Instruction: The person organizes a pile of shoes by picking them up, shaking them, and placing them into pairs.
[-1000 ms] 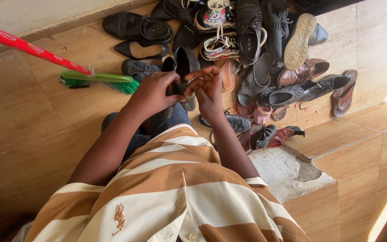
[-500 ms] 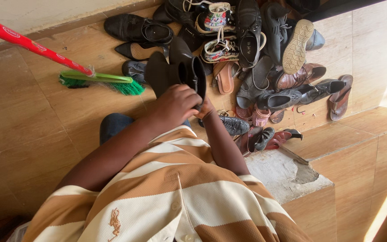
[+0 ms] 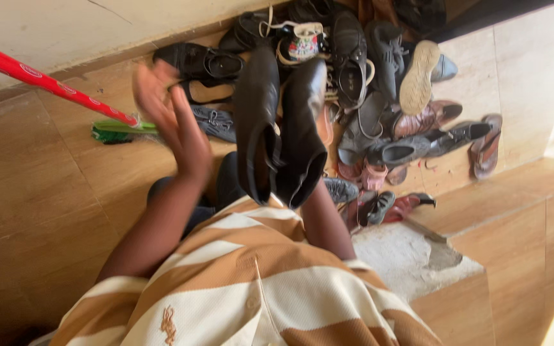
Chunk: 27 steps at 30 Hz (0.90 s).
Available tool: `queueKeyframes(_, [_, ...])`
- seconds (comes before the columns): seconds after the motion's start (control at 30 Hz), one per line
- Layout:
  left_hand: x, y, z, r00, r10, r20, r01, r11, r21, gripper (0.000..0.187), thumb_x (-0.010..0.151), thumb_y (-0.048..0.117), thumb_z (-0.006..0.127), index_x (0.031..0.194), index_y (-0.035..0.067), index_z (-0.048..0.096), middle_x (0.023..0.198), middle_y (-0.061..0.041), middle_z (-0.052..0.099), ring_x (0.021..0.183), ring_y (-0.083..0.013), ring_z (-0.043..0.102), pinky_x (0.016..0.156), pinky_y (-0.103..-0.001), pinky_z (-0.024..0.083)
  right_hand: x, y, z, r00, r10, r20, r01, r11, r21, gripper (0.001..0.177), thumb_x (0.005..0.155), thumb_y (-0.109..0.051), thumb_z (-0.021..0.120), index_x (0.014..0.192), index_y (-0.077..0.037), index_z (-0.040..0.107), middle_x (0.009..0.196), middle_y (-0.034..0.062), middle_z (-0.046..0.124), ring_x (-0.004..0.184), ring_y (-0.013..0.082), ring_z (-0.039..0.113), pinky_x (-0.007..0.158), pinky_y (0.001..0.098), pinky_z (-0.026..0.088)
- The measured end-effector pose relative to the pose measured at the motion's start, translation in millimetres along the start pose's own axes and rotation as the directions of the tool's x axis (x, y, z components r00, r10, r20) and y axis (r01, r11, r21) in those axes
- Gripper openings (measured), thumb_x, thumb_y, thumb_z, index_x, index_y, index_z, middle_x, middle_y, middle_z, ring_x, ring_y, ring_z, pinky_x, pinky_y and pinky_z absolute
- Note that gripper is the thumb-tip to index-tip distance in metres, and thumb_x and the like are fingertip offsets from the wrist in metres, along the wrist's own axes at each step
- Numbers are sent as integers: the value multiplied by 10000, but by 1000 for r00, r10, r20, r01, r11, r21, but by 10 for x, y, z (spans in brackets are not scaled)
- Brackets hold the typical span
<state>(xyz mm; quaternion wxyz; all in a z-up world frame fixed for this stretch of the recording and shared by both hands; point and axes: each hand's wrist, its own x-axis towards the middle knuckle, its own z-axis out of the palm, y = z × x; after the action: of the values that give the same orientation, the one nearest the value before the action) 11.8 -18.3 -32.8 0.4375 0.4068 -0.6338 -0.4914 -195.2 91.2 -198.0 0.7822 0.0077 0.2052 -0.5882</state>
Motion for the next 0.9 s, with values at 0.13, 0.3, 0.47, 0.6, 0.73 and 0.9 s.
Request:
queueKeyframes(0.13, [-52, -843, -39, 867, -492, -77, 458, 849, -265, 750, 1019, 627, 505, 1499, 55, 436, 1330, -102, 620, 1185, -209, 643, 991, -376, 560, 25, -154, 161, 997, 76, -5, -76, 980, -181, 711, 840, -288, 796, 1421, -18, 488, 1254, 107, 675, 1144, 224, 667, 1021, 371, 537])
queueKeyframes(0.3, [-339, -1272, -226, 669, -635, 386, 734, 485, -475, 766, 1000, 664, 494, 1486, 75, 540, 1312, -70, 665, 1183, -183, 639, 1022, -353, 525, -102, -403, 418, 985, 21, -170, -116, 812, -572, 747, 799, -285, 850, 1403, -3, 514, 1218, 106, 689, 1095, 216, 673, 985, 376, 540])
queueKeyframes(0.47, [48, -874, -798, 856, -453, 249, 497, 853, -160, 697, 940, 508, 755, 1446, 87, 526, 1363, -56, 639, 1231, -191, 615, 1052, -366, 493, -533, -1028, 688, 778, -352, -521, -391, 377, -839, 668, 724, -327, 866, 1259, 9, 653, 1063, 127, 757, 973, 212, 714, 901, 340, 545])
queueKeyframes(0.6, [243, -457, -1019, 857, -510, 72, 458, 818, 348, 598, 851, 455, 786, 1307, 99, 637, 1231, -92, 729, 1136, -222, 698, 989, -376, 556, -986, -1454, 700, 745, -555, -371, -177, 372, -911, 690, 841, -406, 879, 1272, 77, 639, 1102, 200, 732, 947, 236, 715, 817, 303, 593])
queueKeyframes(0.73, [217, -720, -873, 600, -775, 199, 800, 579, -156, 638, 894, 550, 651, 1379, 135, 648, 1331, -78, 703, 1212, -235, 638, 1006, -394, 475, -1227, -1387, 658, 888, -414, -200, 252, 803, -540, 801, 847, -436, 852, 1394, 11, 475, 1177, 156, 680, 1002, 255, 736, 830, 403, 652])
queueKeyframes(0.9, [-136, -1089, -466, 697, -543, 468, 714, 467, -521, 887, 799, 440, 842, 1504, 89, 434, 1449, -57, 578, 1338, -216, 556, 1162, -423, 446, -931, -949, 408, 960, -244, 134, 274, 913, -302, 722, 964, -331, 855, 1397, 92, 463, 1106, 200, 679, 865, 278, 705, 597, 352, 562])
